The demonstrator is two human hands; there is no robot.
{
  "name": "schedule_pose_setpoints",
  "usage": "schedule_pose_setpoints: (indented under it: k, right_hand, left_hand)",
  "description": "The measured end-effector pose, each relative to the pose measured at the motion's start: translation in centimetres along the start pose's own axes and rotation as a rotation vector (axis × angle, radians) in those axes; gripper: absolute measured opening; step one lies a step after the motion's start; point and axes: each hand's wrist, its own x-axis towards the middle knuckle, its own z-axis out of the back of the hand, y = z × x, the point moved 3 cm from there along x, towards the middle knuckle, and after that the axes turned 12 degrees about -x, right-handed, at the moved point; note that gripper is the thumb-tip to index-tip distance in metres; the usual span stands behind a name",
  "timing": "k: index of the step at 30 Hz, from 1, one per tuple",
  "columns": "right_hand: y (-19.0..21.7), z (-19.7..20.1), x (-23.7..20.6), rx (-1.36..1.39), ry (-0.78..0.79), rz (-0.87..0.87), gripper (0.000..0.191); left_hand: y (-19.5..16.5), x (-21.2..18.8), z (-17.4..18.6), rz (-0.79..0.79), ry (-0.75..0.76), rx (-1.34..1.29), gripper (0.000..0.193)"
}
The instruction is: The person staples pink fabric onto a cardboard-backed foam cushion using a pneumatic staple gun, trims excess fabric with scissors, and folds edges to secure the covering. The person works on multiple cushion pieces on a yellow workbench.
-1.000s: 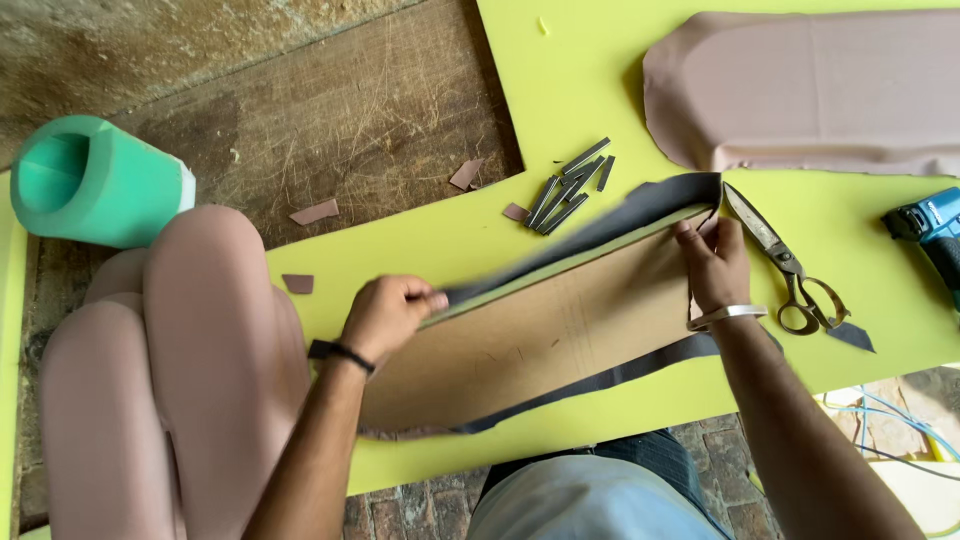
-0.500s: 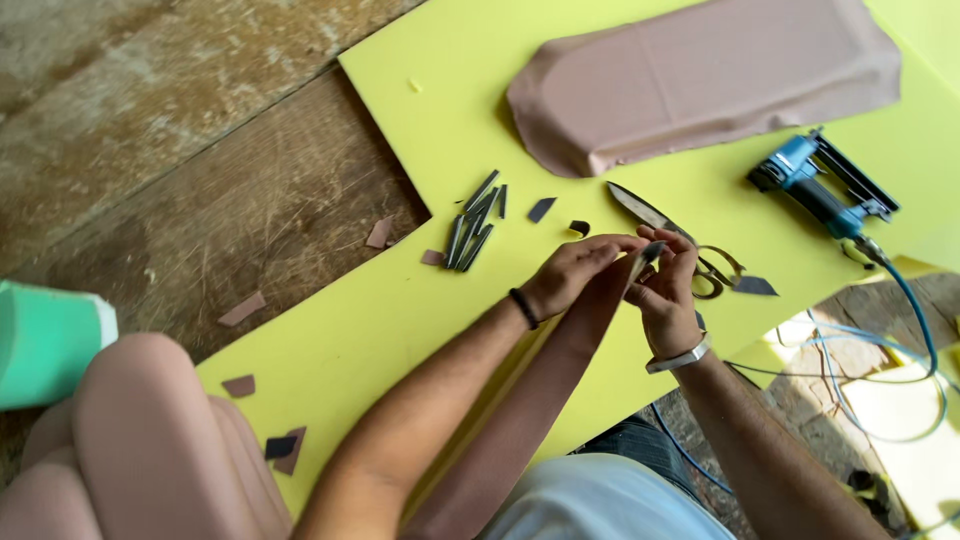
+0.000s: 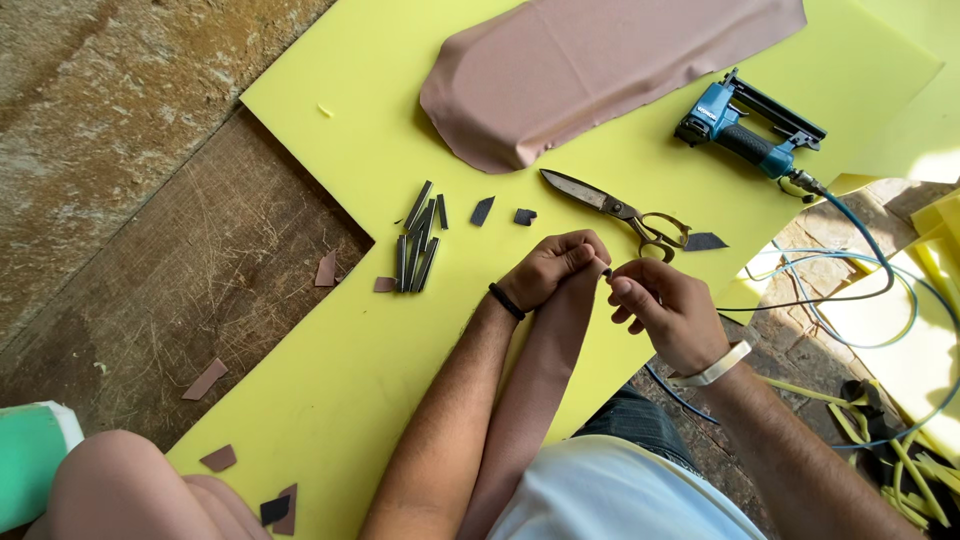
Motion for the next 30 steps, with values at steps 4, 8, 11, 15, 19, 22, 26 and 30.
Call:
schedule_pose_setpoints:
  k: [4,8,11,15,19,22,26,30]
  right_hand:
    - [1.9,-0.2,1.6,-0.208,0.078,-0.105,0.038]
    - [1.4,-1.0,1.7,0.035,0.114,-0.198,0.036]
    - [-0.5,-1.1,1.1,0.14,0.075,-0.248,0.033]
    - [-3.7,-1.6,2.6,0.238,0.102,-0.238,0.037]
    - [-6.4,-3.5,6.1,0.37,0.169,-0.187,0.035]
    - [-7.5,-6.0,8.4,0.591,0.233,-0.153,0.03]
    - [-7.7,-10.3,11.0,0.804,0.273,-0.162,0.025]
    - [-6.8,-13.5,13.3,0.872,0.366,-0.138,0.023]
  left_hand:
    - [0.1,0.5,-0.6,0.016,0.055,0.079,0.028]
    - [-0.1,0.6,-0.9,0.023,0.046,0.103,0.023]
    - [-0.3,0.4,-0.6,0.042,0.025,0.053,0.015]
    - [-0.5,0.4,0.3,0.02,0.011,0.17,0.017]
    - [-1.1,0.5,1.5,-0.041,-0.119,0.2,0.026]
    - [-1.8,-0.2,1.9,0.016,-0.264,0.25,0.049]
    - [-3.5,-2.5,1.7,0.289,-0.468,0.715,0.054]
    - [-6.7,-3.5,2.6,0.531,-0.65,0.889,0.048]
